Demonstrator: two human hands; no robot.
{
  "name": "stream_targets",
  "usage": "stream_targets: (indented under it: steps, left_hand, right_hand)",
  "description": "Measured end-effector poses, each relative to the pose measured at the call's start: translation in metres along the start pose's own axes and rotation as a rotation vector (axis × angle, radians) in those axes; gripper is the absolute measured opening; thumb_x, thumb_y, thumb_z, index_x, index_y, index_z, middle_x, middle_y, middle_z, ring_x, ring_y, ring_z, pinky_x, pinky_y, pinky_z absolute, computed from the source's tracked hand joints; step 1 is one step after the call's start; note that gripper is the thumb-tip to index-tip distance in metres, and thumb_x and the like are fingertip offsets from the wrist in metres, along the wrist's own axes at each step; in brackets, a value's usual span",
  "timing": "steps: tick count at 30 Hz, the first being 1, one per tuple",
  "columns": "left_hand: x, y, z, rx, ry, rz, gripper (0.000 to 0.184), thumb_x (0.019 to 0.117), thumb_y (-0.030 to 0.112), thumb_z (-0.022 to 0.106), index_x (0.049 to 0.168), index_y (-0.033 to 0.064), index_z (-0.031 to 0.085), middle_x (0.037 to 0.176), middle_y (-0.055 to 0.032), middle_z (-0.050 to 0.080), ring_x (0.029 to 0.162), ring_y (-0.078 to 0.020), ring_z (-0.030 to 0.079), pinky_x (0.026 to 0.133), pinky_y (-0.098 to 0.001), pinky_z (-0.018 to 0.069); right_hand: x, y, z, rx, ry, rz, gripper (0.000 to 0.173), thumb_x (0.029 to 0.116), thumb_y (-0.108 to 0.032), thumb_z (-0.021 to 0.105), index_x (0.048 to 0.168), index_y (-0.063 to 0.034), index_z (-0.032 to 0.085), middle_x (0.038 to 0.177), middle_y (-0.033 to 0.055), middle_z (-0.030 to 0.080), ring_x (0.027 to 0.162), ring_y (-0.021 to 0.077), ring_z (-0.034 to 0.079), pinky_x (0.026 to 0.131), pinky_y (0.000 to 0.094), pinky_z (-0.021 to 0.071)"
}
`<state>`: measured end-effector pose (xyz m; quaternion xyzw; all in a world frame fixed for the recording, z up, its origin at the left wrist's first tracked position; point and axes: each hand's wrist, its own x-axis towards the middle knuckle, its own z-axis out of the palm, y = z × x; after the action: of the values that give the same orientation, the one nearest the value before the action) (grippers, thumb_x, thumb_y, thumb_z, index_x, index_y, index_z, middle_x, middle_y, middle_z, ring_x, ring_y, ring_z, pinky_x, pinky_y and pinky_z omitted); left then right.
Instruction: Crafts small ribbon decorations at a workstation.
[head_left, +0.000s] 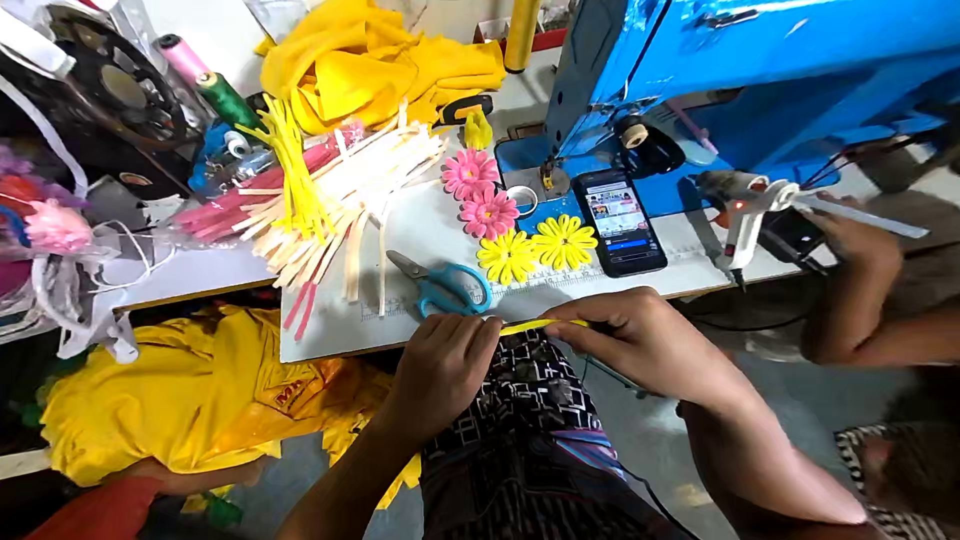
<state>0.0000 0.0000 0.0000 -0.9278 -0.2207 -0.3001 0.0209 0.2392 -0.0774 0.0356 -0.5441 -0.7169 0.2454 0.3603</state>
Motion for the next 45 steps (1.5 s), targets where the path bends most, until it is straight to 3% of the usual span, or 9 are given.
stream_targets:
  steps: [8, 24, 29, 32, 35, 39, 42, 45]
  left_hand:
    - [0.0, -0.002, 0.0, -0.045, -0.017, -0.008, 0.016, 0.101, 0.008, 0.055, 0.1, 0.0039, 0.07, 0.085, -0.0099, 0.07, 0.078, -0.025, 0.068, 0.07, -0.0357, 0.0544]
    - [-0.005, -0.005, 0.003, -0.082, -0.053, -0.011, 0.016, 0.1012, 0.009, 0.055, 0.098, 0.0036, 0.07, 0.084, -0.01, 0.07, 0.078, -0.0244, 0.069, 0.069, -0.0347, 0.0548]
    - [-0.004, -0.006, 0.003, -0.155, -0.09, -0.028, 0.022, 0.104, 0.015, 0.052, 0.097, 0.0047, 0.07, 0.085, -0.0101, 0.07, 0.083, -0.025, 0.07, 0.075, -0.0386, 0.0564]
    - [-0.001, -0.018, -0.005, -0.249, -0.111, -0.199, 0.031, 0.1048, 0.028, 0.054, 0.105, 0.0073, 0.077, 0.099, -0.0103, 0.073, 0.094, -0.0259, 0.07, 0.084, -0.0456, 0.0554]
    - [0.012, -0.05, -0.016, -0.158, -0.095, -0.501, 0.028, 0.1047, 0.021, 0.056, 0.107, -0.0007, 0.074, 0.108, -0.0199, 0.07, 0.098, -0.036, 0.069, 0.084, -0.0551, 0.0561]
    - [0.036, -0.093, -0.009, -0.046, -0.127, -0.784, 0.032, 0.1035, 0.022, 0.06, 0.111, -0.0066, 0.071, 0.106, -0.0288, 0.067, 0.098, -0.0455, 0.066, 0.086, -0.0634, 0.0513]
    - [0.057, -0.112, -0.003, -0.031, -0.323, -0.948, 0.036, 0.1039, 0.026, 0.06, 0.116, -0.0062, 0.07, 0.112, -0.0315, 0.066, 0.11, -0.0505, 0.063, 0.092, -0.0689, 0.0466]
    - [0.059, -0.12, 0.001, -0.039, -0.297, -0.984, 0.026, 0.102, 0.017, 0.058, 0.105, -0.0054, 0.072, 0.099, -0.0297, 0.069, 0.098, -0.05, 0.066, 0.085, -0.0704, 0.0484]
  right_hand:
    - [0.0, 0.003, 0.003, 0.014, -0.008, 0.023, 0.027, 0.1031, -0.029, 0.058, 0.1, -0.0107, 0.077, 0.073, -0.0083, 0.066, 0.061, -0.0102, 0.053, 0.057, 0.0083, 0.0443]
    - [0.002, 0.009, 0.002, 0.033, -0.067, 0.027, 0.025, 0.1034, -0.031, 0.059, 0.106, -0.0115, 0.075, 0.074, -0.0082, 0.065, 0.062, -0.0086, 0.054, 0.058, 0.0092, 0.0454]
    - [0.003, 0.012, 0.003, -0.016, -0.086, 0.016, 0.025, 0.1032, -0.03, 0.059, 0.103, -0.0115, 0.075, 0.075, -0.0059, 0.065, 0.062, -0.0061, 0.053, 0.058, 0.012, 0.0446]
    - [0.002, 0.015, 0.004, -0.056, -0.071, 0.027, 0.026, 0.1032, -0.03, 0.057, 0.1, -0.0105, 0.074, 0.071, -0.0047, 0.063, 0.059, -0.0037, 0.052, 0.055, 0.0141, 0.0441]
    - [-0.002, 0.016, 0.003, -0.061, -0.069, 0.044, 0.026, 0.1023, -0.027, 0.057, 0.101, -0.0095, 0.075, 0.073, -0.003, 0.065, 0.06, -0.0023, 0.054, 0.057, 0.0154, 0.046]
    - [-0.005, 0.015, 0.008, -0.043, -0.079, 0.055, 0.024, 0.1014, -0.025, 0.058, 0.103, -0.0084, 0.075, 0.076, -0.0016, 0.068, 0.063, -0.0018, 0.057, 0.06, 0.0158, 0.048]
    - [-0.008, 0.015, 0.011, -0.017, -0.081, 0.048, 0.023, 0.1005, -0.021, 0.057, 0.104, -0.0076, 0.075, 0.079, 0.0002, 0.069, 0.064, -0.0002, 0.058, 0.061, 0.0171, 0.0486]
    - [-0.012, 0.017, 0.01, 0.003, -0.068, 0.033, 0.022, 0.0997, -0.02, 0.058, 0.104, -0.0072, 0.075, 0.081, 0.0005, 0.07, 0.066, -0.0005, 0.06, 0.062, 0.0165, 0.0502]
